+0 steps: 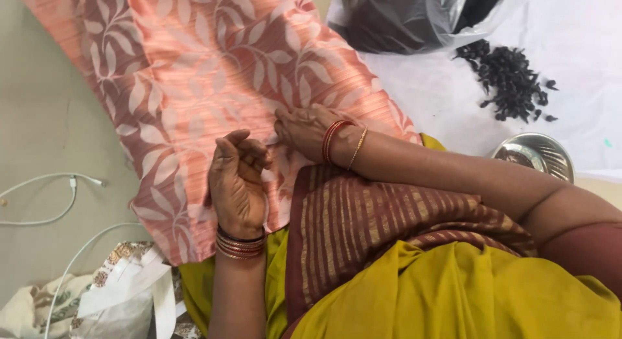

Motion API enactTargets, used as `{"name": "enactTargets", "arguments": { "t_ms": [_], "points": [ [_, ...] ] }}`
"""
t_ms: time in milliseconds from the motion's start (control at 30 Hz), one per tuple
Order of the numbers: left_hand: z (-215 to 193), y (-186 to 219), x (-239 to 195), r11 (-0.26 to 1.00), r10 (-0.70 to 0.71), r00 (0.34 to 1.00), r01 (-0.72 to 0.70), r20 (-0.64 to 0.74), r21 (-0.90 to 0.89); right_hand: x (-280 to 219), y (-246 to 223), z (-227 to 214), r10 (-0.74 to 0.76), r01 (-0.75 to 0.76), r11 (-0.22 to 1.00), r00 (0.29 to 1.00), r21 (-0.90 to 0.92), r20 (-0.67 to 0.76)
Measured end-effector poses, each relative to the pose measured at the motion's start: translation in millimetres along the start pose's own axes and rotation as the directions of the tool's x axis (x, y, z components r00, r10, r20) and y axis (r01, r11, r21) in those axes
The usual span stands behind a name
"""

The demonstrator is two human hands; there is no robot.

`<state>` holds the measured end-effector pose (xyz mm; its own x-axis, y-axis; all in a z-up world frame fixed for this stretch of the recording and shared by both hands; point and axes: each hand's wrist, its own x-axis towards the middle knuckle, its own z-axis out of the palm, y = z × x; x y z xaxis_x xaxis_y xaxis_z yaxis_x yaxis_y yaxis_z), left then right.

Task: The person sits on the floor with a cloth over their lap and folds small dark squares into pouches by hand. They pinch and fold each piece, reach into a steel bowl of brown powder, and press the powder into the pouch, setting finished pouches on a white sheet beside a plastic bag of dark material.

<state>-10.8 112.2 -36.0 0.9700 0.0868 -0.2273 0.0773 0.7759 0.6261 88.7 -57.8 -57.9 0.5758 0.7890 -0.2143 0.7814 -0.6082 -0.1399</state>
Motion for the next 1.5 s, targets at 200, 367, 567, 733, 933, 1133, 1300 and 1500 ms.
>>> {"name": "enactTargets", "arguments": {
  "t_ms": [200,367,567,733,933,1133,1300,1500],
  "points": [
    [-3.1,-3.6,1.7,0.999,-0.029,0.999,0.029,-0.015,0.020,-47.1,18.2,-26.9,0.151,0.124,0.861,0.864,0.493,-0.480],
    [-3.2,-5.6,2.1,0.997,-0.049,0.999,0.050,-0.013,0.056,-149.0,81.8,-6.2,0.467,0.019,0.524,0.830,0.851,-0.306],
    [-2.5,-12.3,4.7,0.990,-0.091,0.996,0.092,-0.010,0.108,-338.4,137.2,37.0,0.866,-0.747,0.298,0.473,0.594,0.160],
    [-2.8,-16.1,6.2,0.980,-0.131,0.991,0.135,-0.038,0.143,-390.2,132.9,36.4,0.932,-0.986,0.163,0.167,0.039,0.323],
    [-3.1,-21.7,4.3,0.971,-0.130,0.991,0.122,0.024,0.205,-313.9,120.4,37.3,0.943,-0.643,0.107,0.308,0.759,0.129],
    [0.1,-21.5,0.1,0.961,-0.152,0.988,0.144,0.017,0.237,-267.2,130.7,83.7,0.859,-0.821,0.334,0.467,0.463,0.208],
    [1.3,-26.0,1.1,0.950,-0.147,0.989,0.141,0.003,0.278,-260.9,103.4,85.3,0.837,-0.856,0.440,0.501,0.272,0.220],
    [-1.7,-27.5,3.8,0.942,-0.166,0.986,0.169,-0.032,0.291,-257.7,109.8,129.2,0.812,-0.817,0.565,0.575,0.117,0.095]
  ]
}}
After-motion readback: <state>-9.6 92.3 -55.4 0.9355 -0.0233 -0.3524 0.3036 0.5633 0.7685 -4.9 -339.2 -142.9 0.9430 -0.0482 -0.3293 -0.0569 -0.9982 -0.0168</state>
